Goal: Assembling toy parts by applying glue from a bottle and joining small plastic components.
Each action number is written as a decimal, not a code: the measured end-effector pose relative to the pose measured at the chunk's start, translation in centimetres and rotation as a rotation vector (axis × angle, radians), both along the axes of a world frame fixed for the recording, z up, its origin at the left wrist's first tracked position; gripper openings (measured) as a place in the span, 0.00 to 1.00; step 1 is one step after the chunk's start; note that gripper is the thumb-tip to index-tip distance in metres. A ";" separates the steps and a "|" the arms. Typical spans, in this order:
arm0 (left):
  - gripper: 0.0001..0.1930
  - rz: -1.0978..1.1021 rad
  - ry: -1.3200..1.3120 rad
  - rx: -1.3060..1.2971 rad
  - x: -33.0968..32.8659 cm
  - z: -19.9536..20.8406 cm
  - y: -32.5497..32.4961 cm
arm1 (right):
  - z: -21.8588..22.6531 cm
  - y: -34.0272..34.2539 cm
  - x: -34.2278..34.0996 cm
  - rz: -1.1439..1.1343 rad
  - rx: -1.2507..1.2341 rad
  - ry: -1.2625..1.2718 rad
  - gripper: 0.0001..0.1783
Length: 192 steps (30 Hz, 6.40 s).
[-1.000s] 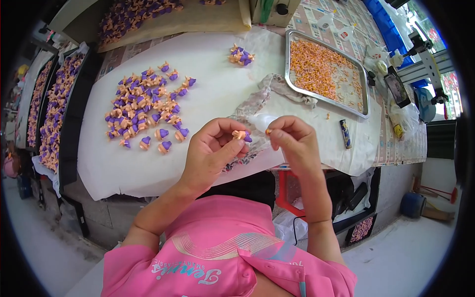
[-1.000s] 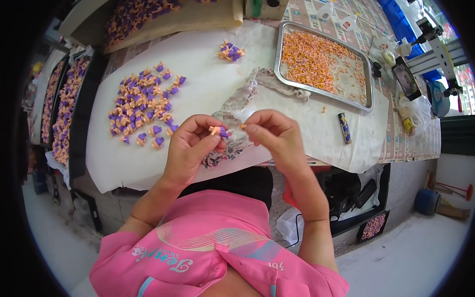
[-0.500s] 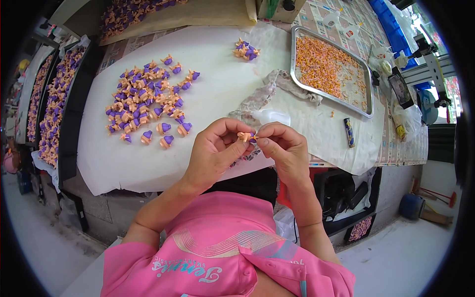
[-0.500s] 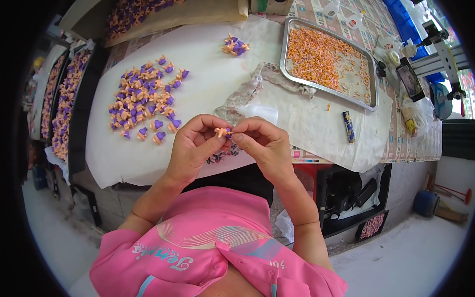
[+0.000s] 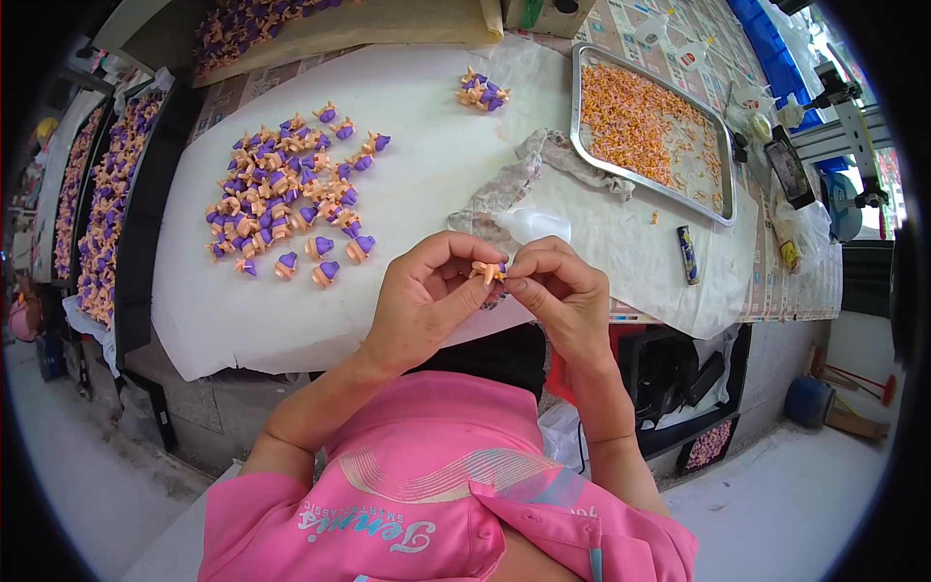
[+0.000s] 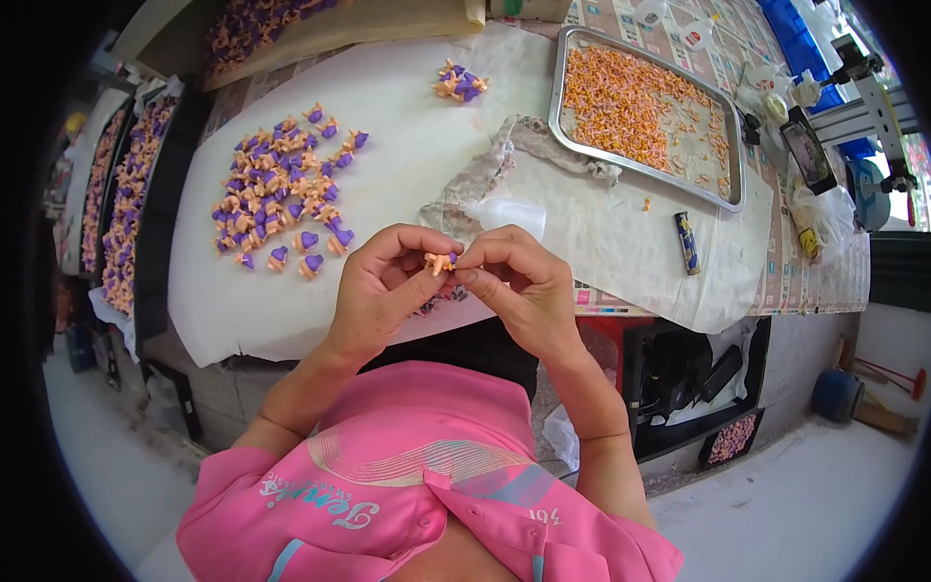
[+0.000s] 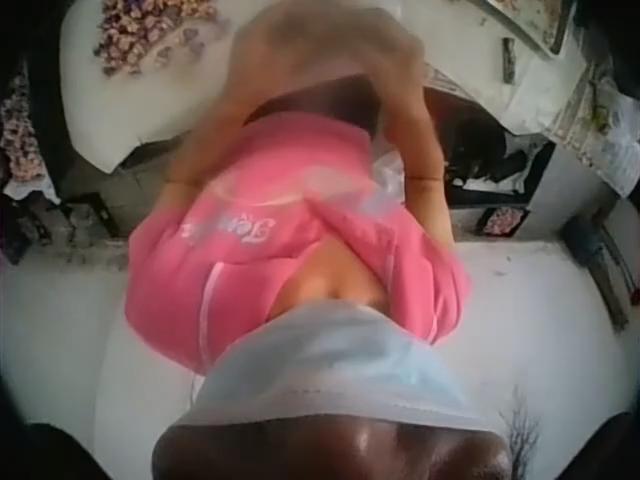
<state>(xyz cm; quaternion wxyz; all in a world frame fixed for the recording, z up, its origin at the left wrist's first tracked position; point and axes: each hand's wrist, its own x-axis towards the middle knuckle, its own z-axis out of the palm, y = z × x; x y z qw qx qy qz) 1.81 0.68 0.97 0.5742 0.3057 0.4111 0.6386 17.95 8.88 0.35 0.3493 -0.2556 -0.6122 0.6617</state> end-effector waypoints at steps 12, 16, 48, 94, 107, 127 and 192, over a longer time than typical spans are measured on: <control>0.14 0.059 0.351 0.167 0.5 -0.4 0.0 | 0.9 -0.1 0.3 -0.093 0.485 -0.185 0.08; 0.14 0.070 0.498 0.172 0.4 -0.6 -0.1 | 1.2 -0.6 0.1 -0.098 0.478 -0.205 0.07; 0.12 0.034 0.393 0.189 0.2 -0.5 -0.2 | 0.0 -1.7 0.1 -0.080 -0.036 -0.035 0.07; 0.10 -0.052 0.241 0.289 9.4 13.6 -6.1 | 13.8 -8.2 10.0 0.033 -0.073 0.062 0.07; 0.09 -0.036 0.228 0.333 7.7 12.6 -6.7 | 13.1 -8.9 8.2 0.016 -0.120 0.091 0.05; 0.08 -0.061 0.266 0.282 2.7 12.8 -9.6 | 13.0 -11.5 3.1 0.019 -0.127 0.089 0.05; 0.07 0.108 0.200 0.454 -8.9 17.5 -29.0 | 18.4 -30.4 -10.9 -0.013 -0.053 0.193 0.07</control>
